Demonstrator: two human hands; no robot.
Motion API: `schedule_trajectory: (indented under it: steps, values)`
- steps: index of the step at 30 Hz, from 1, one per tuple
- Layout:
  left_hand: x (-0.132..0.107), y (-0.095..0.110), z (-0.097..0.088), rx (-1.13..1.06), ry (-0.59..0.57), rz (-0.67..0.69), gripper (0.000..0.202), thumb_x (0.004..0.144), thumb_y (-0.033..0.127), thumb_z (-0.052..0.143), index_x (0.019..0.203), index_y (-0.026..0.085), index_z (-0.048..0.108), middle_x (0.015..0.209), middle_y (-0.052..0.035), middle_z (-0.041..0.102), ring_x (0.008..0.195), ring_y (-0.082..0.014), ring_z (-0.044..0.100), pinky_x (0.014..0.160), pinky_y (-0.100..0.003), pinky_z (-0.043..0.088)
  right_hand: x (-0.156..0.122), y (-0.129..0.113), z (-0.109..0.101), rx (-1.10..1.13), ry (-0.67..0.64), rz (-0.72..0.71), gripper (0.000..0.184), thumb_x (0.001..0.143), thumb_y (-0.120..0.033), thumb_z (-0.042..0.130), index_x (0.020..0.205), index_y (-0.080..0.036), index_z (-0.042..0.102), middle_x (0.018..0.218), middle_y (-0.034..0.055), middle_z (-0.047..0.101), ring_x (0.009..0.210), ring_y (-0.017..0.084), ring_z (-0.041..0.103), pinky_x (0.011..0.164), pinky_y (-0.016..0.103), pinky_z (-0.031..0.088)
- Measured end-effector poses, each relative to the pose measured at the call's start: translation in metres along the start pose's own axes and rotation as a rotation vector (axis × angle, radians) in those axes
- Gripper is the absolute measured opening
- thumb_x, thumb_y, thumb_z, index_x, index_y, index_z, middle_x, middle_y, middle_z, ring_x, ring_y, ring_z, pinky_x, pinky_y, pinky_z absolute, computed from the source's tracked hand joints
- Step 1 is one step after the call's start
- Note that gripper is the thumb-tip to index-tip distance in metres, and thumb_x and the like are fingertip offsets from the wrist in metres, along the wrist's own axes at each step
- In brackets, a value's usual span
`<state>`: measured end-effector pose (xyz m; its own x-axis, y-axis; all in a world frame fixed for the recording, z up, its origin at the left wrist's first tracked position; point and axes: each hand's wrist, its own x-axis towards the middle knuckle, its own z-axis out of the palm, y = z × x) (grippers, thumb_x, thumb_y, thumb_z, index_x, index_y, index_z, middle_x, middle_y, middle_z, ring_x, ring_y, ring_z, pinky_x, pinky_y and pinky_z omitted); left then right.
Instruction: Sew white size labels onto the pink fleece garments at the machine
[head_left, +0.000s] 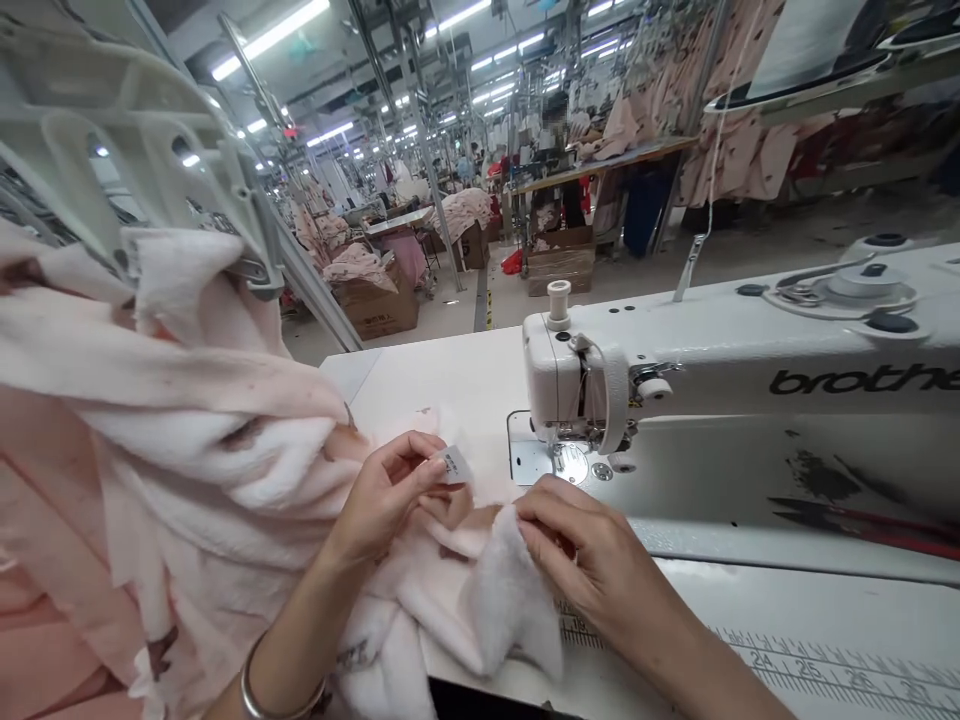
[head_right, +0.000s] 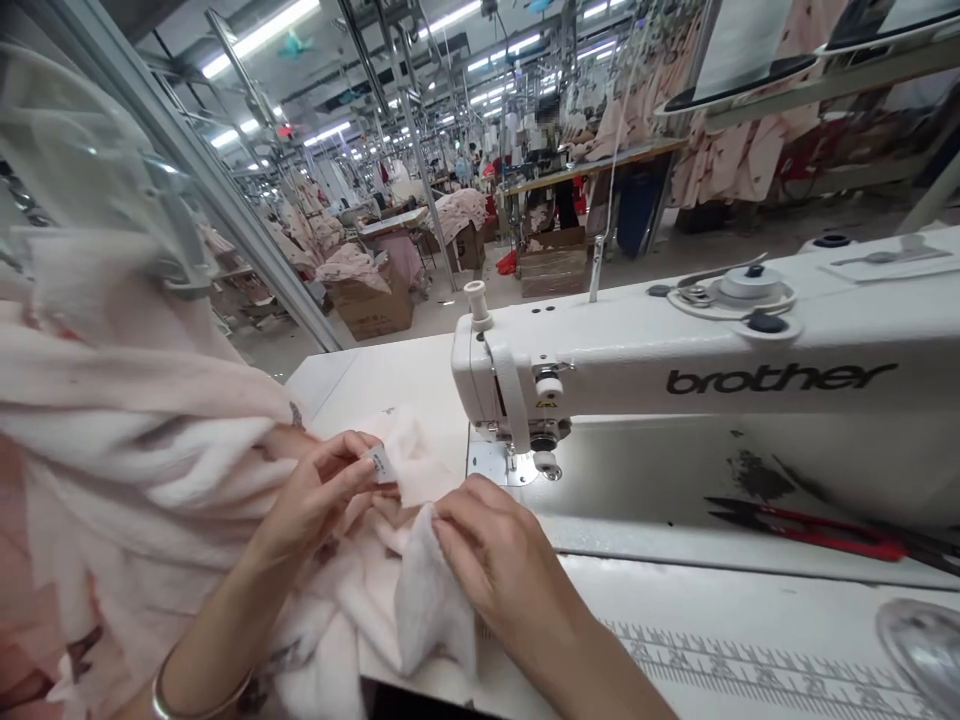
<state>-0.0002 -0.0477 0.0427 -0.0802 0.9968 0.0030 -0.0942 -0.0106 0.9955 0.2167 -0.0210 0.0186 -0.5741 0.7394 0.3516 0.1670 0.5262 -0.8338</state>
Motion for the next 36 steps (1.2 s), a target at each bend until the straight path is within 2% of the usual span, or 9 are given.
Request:
schedule_trajectory:
  steps: [7, 10, 14, 18, 21, 26, 30, 34, 36]
  values:
    - [-0.007, 0.003, 0.012, -0.155, 0.157, -0.104, 0.024, 0.074, 0.029, 0.076, 0.077, 0.012, 0.06, 0.079, -0.0008, 0.063, 0.072, -0.008, 0.06, 0.074, -0.022, 0.056, -0.013, -0.013, 0.029, -0.383, 0.174, -0.331, 0.02, 0.093, -0.008, 0.041, 0.094, -0.016, 0.06, 0.086, 0.0056, 0.055, 0.074, 0.017, 0.052, 0.064, 0.03, 0.041]
    - [-0.011, 0.004, 0.02, -0.162, 0.154, -0.104, 0.023, 0.073, 0.03, 0.077, 0.078, 0.012, 0.062, 0.08, -0.0006, 0.063, 0.073, -0.0078, 0.06, 0.076, -0.021, 0.056, -0.011, -0.011, 0.038, -0.564, 0.316, -0.365, 0.017, 0.092, -0.007, 0.047, 0.097, -0.012, 0.061, 0.104, 0.0142, 0.058, 0.093, 0.025, 0.055, 0.075, 0.037, 0.045]
    - [-0.019, 0.006, 0.021, -0.083, 0.142, -0.055, 0.02, 0.079, 0.031, 0.072, 0.081, 0.014, 0.062, 0.082, -0.0005, 0.062, 0.08, -0.0101, 0.061, 0.081, -0.024, 0.056, -0.002, -0.008, 0.038, -0.54, 0.397, -0.327, 0.014, 0.092, -0.006, 0.046, 0.091, -0.012, 0.059, 0.121, 0.0154, 0.057, 0.112, 0.031, 0.051, 0.09, 0.043, 0.042]
    - [-0.027, 0.01, 0.011, 0.072, 0.129, -0.038, 0.019, 0.081, 0.034, 0.069, 0.08, 0.016, 0.06, 0.085, -0.0005, 0.06, 0.08, -0.0104, 0.061, 0.074, -0.021, 0.056, 0.004, -0.009, 0.028, -0.182, 0.31, -0.174, 0.014, 0.094, -0.013, 0.044, 0.088, -0.019, 0.055, 0.085, 0.0021, 0.061, 0.079, 0.016, 0.058, 0.069, 0.027, 0.045]
    - [-0.031, 0.02, 0.005, 0.285, 0.071, 0.029, 0.014, 0.083, 0.031, 0.067, 0.079, 0.018, 0.062, 0.098, -0.0032, 0.06, 0.091, -0.0133, 0.061, 0.066, -0.016, 0.053, 0.006, -0.011, 0.02, -0.024, 0.213, -0.005, 0.012, 0.092, -0.02, 0.046, 0.082, -0.022, 0.052, 0.074, -0.0034, 0.058, 0.064, 0.011, 0.055, 0.052, 0.021, 0.038]
    - [-0.036, 0.036, 0.009, 0.367, -0.202, 0.071, 0.009, 0.083, 0.026, 0.065, 0.078, 0.019, 0.064, 0.135, -0.0053, 0.05, 0.117, -0.0212, 0.056, 0.08, -0.022, 0.054, 0.009, -0.017, 0.011, 0.008, 0.094, 0.163, 0.01, 0.087, -0.027, 0.048, 0.097, -0.024, 0.048, 0.068, -0.0072, 0.059, 0.046, 0.01, 0.043, 0.042, 0.022, 0.027]
    - [-0.036, 0.035, 0.017, 0.45, -0.268, 0.084, 0.007, 0.084, 0.025, 0.064, 0.081, 0.019, 0.065, 0.133, -0.0073, 0.052, 0.126, -0.0225, 0.049, 0.092, -0.026, 0.05, 0.009, -0.021, 0.006, 0.108, 0.053, 0.216, 0.026, 0.088, -0.03, 0.048, 0.113, -0.026, 0.045, 0.071, -0.0068, 0.063, 0.053, 0.012, 0.049, 0.043, 0.022, 0.026]
    - [-0.04, 0.033, 0.019, 0.511, -0.216, 0.1, 0.009, 0.087, 0.027, 0.061, 0.083, 0.019, 0.063, 0.129, -0.0079, 0.055, 0.12, -0.02, 0.054, 0.094, -0.026, 0.048, 0.006, -0.023, 0.002, 0.112, 0.057, 0.21, 0.01, 0.091, -0.029, 0.046, 0.093, -0.025, 0.055, 0.078, -0.0041, 0.062, 0.067, 0.013, 0.051, 0.047, 0.022, 0.029]
    - [-0.045, 0.038, 0.02, 0.612, -0.216, 0.11, 0.009, 0.087, 0.028, 0.06, 0.084, 0.02, 0.063, 0.131, -0.0061, 0.054, 0.124, -0.0192, 0.051, 0.097, -0.026, 0.046, 0.005, -0.024, 0.001, 0.089, 0.06, 0.21, 0.014, 0.092, -0.027, 0.045, 0.082, -0.023, 0.055, 0.08, -0.0037, 0.059, 0.07, 0.012, 0.049, 0.055, 0.022, 0.033]
